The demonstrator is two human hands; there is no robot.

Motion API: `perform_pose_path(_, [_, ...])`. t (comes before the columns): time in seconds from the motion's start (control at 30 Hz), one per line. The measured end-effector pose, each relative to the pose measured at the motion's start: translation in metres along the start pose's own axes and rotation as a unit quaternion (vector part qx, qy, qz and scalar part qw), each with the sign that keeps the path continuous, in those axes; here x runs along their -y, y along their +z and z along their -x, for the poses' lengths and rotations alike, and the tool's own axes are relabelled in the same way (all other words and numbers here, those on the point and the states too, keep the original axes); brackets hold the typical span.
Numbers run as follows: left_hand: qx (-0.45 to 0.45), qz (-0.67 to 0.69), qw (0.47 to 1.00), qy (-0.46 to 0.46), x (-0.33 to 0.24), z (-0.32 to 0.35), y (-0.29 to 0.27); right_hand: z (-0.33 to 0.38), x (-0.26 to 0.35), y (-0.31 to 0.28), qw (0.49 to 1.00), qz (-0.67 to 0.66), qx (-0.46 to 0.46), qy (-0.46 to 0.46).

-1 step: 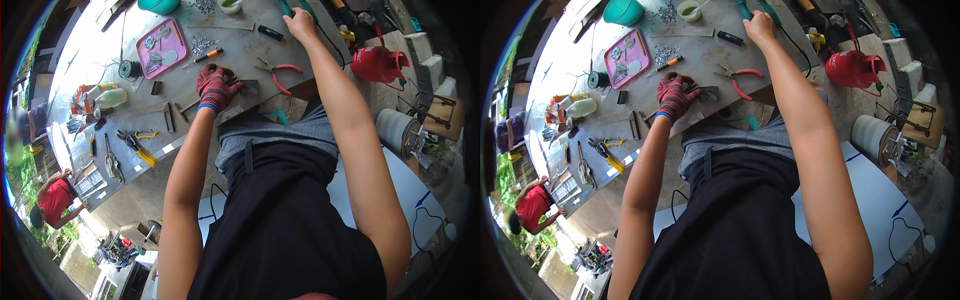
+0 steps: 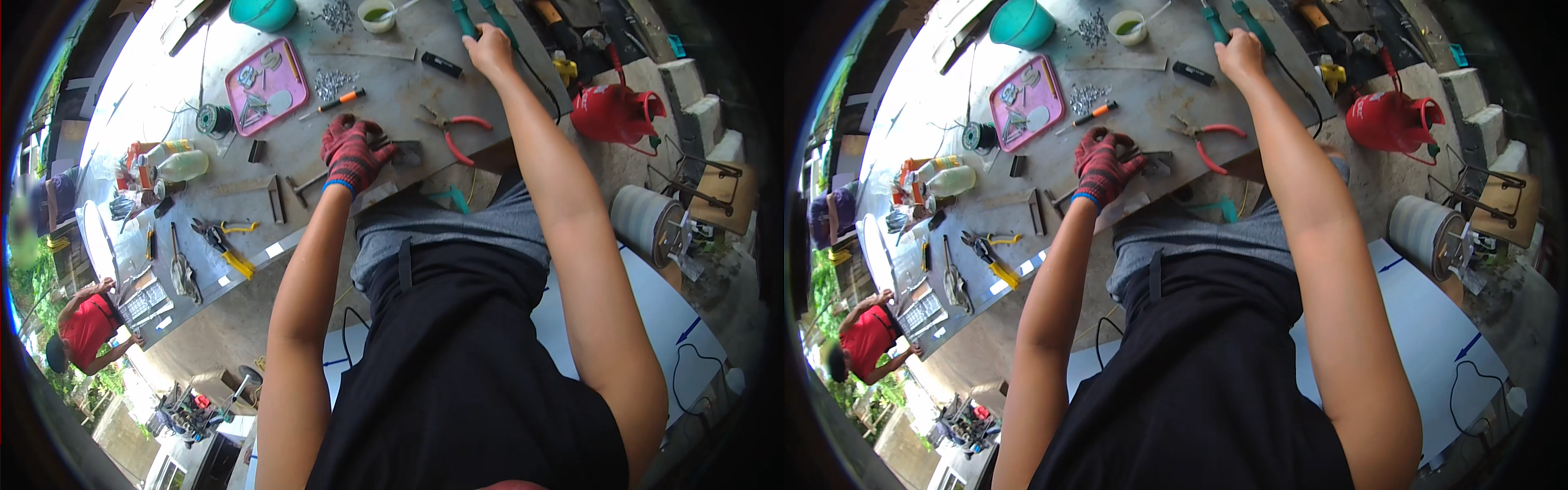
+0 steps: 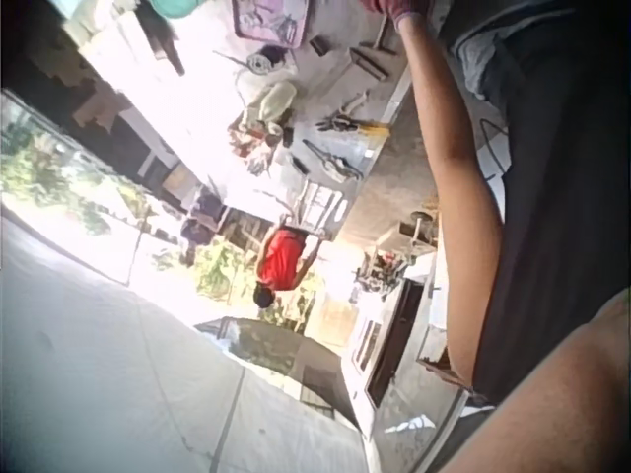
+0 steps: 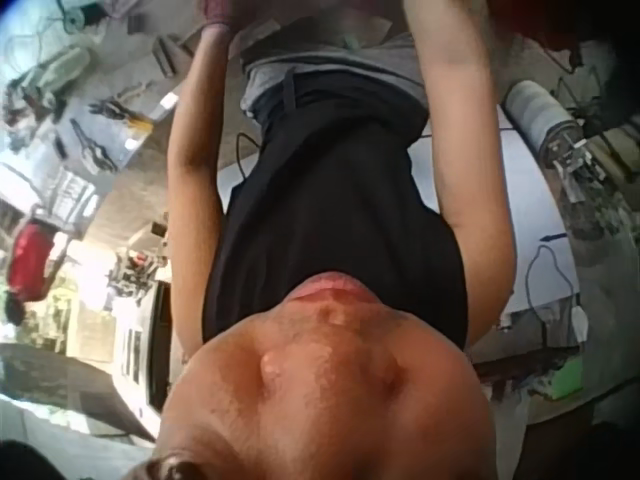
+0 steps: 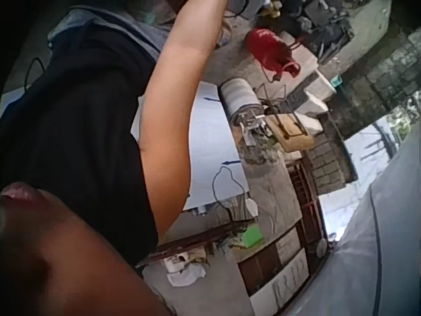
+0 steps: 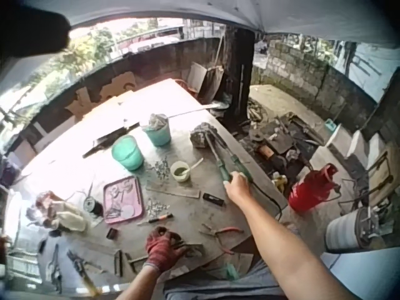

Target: The recorder uses pliers and a soldering iron to join and reinforce metal components of a 3D letter.

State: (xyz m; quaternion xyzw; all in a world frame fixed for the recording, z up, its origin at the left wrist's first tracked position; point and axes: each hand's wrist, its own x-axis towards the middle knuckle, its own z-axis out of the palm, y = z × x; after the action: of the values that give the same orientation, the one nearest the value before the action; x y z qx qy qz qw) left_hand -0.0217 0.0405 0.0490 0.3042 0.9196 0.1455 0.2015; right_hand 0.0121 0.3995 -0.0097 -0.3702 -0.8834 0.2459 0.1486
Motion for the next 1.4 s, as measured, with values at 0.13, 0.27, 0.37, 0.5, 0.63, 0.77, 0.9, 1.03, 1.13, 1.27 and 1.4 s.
perform_pose_path(0.13, [0.018, 0.006, 0.999, -0.027, -0.003, 0.003, -0.003, 0.012, 0.011, 0.000, 0.999, 0.004, 0.003, 0.031])
perform_pose_path(0.27, [0.035, 0.018, 0.999, -0.037, 0.000, 0.012, -0.001, 0.012, 0.020, 0.002, 1.000, -0.003, -0.001, 0.031])
perform_pose_path(0.37, [0.039, 0.020, 0.998, -0.040, -0.004, 0.012, -0.003, 0.003, 0.016, 0.004, 0.999, 0.000, 0.028, 0.045])
perform_pose_path(0.5, [0.038, 0.017, 0.998, -0.046, -0.005, 0.010, -0.005, 0.004, 0.017, 0.000, 0.998, -0.036, -0.007, 0.049])
perform_pose_path(0.63, [-0.004, 0.031, 0.999, -0.036, 0.003, 0.004, 0.004, 0.016, 0.027, -0.060, 0.995, -0.090, -0.038, -0.008])
perform_pose_path(0.77, [0.006, 0.015, 1.000, -0.020, -0.002, -0.005, 0.003, 0.090, 0.068, -0.174, 0.995, -0.075, -0.014, -0.069])
perform_pose_path(0.9, [0.011, 0.010, 1.000, -0.022, 0.002, 0.003, 0.000, 0.169, 0.094, -0.227, 0.990, -0.073, 0.105, -0.057])
perform_pose_path(1.03, [0.027, -0.008, 0.999, -0.021, 0.002, 0.007, -0.001, 0.229, 0.098, -0.246, 0.979, 0.000, 0.160, -0.123])
perform_pose_path(1.13, [0.018, 0.009, 1.000, -0.022, 0.001, 0.008, 0.003, 0.256, 0.107, -0.250, 0.972, -0.007, 0.211, -0.106])
perform_pose_path(1.27, [0.018, 0.001, 1.000, -0.012, -0.001, 0.005, 0.002, 0.273, 0.108, -0.251, 0.967, 0.004, 0.233, -0.107])
perform_pose_path(1.4, [0.020, -0.008, 1.000, -0.013, 0.002, 0.006, 0.003, 0.276, 0.114, -0.252, 0.956, 0.056, 0.265, -0.111])
